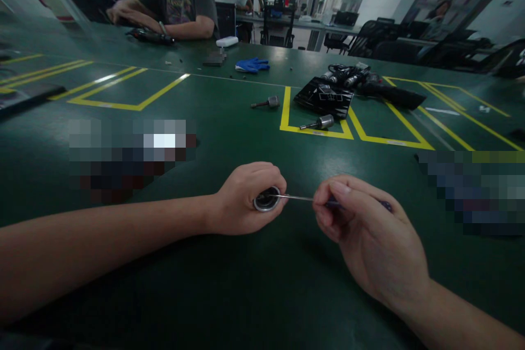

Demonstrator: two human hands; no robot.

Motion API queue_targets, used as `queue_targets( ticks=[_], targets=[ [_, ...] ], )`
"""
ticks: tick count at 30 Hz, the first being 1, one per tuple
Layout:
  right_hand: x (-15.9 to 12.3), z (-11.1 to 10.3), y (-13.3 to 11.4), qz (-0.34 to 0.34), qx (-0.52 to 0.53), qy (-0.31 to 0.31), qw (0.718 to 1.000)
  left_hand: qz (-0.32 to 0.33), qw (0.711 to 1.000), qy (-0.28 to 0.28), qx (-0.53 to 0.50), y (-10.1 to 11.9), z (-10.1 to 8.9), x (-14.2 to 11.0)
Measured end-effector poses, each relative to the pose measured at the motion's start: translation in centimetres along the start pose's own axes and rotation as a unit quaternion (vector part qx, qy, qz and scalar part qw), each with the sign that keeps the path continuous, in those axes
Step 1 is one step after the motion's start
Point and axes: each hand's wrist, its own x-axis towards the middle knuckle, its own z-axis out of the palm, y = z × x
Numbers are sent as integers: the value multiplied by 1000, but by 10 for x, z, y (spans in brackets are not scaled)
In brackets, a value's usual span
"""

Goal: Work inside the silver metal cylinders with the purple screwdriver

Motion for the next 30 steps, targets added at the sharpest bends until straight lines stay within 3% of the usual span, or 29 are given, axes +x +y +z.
queue_targets(
  ticks=[9,20,26,30],
  targets=[
    [-8,-3,4,-90,-94,-27,991,12,1000,-1,-10,0,0,0],
    [0,-1,0,5,-3,-6,1000,18,1000,0,1,-1,-1,1],
    [0,0,0,11,7,-5,1000,8,1000,0,6,1,-1,1],
    [-4,-2,1,-35,-32,-5,999,5,1000,-5,-3,0,-1,0]
  ],
)
